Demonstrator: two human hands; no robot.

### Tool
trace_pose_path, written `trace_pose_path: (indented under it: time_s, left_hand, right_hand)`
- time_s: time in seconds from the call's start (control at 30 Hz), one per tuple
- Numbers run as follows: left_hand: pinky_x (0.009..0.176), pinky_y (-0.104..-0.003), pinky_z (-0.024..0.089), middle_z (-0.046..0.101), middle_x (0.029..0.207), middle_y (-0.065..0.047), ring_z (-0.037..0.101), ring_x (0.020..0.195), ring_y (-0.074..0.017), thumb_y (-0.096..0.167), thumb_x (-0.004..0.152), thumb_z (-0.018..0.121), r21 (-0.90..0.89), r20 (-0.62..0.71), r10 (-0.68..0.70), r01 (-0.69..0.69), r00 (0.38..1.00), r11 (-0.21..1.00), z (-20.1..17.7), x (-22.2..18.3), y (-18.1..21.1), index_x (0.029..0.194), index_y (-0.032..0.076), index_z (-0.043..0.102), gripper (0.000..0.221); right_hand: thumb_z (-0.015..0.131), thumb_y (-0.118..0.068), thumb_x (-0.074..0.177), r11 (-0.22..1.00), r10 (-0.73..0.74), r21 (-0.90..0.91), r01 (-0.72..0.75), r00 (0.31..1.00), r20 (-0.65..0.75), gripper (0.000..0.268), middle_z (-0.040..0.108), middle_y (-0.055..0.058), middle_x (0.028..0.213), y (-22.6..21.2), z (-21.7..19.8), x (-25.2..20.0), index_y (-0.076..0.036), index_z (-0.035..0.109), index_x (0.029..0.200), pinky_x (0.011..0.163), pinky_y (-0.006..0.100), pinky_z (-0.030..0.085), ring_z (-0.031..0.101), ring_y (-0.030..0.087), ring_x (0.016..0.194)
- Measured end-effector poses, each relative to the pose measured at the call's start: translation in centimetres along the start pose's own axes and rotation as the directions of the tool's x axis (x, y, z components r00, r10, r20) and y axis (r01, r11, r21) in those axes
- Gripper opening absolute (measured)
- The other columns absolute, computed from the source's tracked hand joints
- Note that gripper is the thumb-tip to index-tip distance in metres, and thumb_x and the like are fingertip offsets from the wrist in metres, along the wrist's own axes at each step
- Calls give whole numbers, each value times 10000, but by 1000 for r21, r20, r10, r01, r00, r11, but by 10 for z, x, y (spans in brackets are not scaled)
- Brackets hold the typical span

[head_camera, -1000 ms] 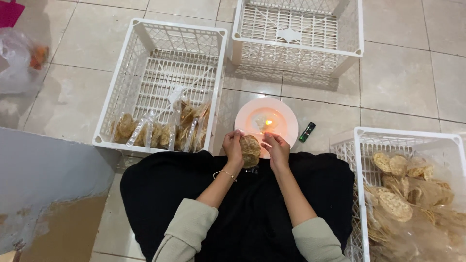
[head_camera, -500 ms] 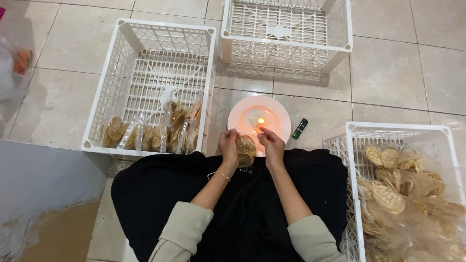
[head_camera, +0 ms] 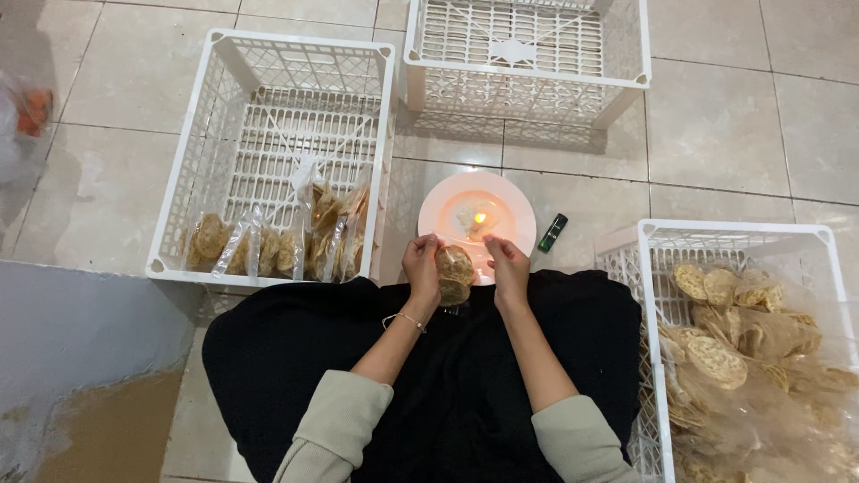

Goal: Sealing plastic bags containing food items using a candle flame

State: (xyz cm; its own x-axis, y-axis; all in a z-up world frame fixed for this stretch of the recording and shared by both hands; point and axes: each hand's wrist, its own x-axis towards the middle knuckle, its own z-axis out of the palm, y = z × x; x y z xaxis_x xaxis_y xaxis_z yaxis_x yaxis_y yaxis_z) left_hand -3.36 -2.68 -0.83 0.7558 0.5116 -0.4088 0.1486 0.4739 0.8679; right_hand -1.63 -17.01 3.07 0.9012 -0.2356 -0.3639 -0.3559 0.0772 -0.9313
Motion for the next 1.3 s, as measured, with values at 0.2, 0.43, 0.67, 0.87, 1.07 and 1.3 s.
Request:
trace_pose_path:
  time_s: [0.2, 0.43, 0.67, 0.87, 1.07, 1.3]
  left_hand:
    - [907, -368, 493, 715, 909, -117, 674, 916, -173, 165, 1001, 670, 10, -30, -13, 13, 999, 1000, 4, 4, -2, 1063, 33, 634, 151]
    - [829, -294, 532, 706, 893, -85, 668, 856, -135, 126, 985, 676, -68, -37, -12, 10, 999, 998, 9, 0, 6, 1042, 35, 632, 116]
    - [811, -308, 545, 694, 882, -86, 679, 851, -136, 122, 985, 672, -78, -67, -12, 6, 998, 997, 14, 2, 9, 1033, 40, 637, 102]
    - [770, -262, 503, 694, 827, -47, 636, 785, -94, 137, 953, 697, -58, -115, -20, 14, 993, 998, 22, -1, 19, 982, 74, 646, 86]
    - [761, -265, 504, 697, 815, -41, 638, 768, -99, 141, 904, 719, -34, -143, 6, -11, 990, 999, 24, 6, 16, 982, 82, 663, 113]
    - [704, -198, 432, 765, 830, -58, 642, 758, -72, 155, 924, 701, 22, -123, 35, -32, 992, 999, 32, 9, 20, 978, 116, 668, 74]
  right_hand:
    - [827, -310, 868, 998, 56, -4, -56, 996, 75, 285, 672, 8, 833, 10, 0, 3, -76, 776, 1023, 655, 230, 563, 640, 115, 831]
    - [775, -189, 849, 997, 26, 77, -25, 1000, -9, 165, 669, 32, 854, 7, -2, 12, -88, 762, 979, 685, 293, 574, 651, 155, 837]
    - [682, -212, 869, 970, 109, 211, -117, 993, 49, 274, 683, 40, 920, 4, -2, 10, -112, 662, 1124, 667, 280, 571, 660, 157, 837]
    - [781, -200, 841, 977, 154, 136, -165, 984, 86, 217, 684, 41, 843, 22, 4, 17, -103, 724, 1026, 631, 246, 554, 676, 142, 765]
    - [770, -132, 848, 978, 143, 155, -142, 990, 6, 157, 715, 62, 832, 31, 11, 28, -49, 746, 979, 687, 246, 549, 701, 139, 787]
    - [755, -129, 879, 949, 200, 247, -196, 980, 8, 171, 720, 62, 789, 37, 14, 39, -28, 732, 1015, 619, 233, 500, 667, 128, 709]
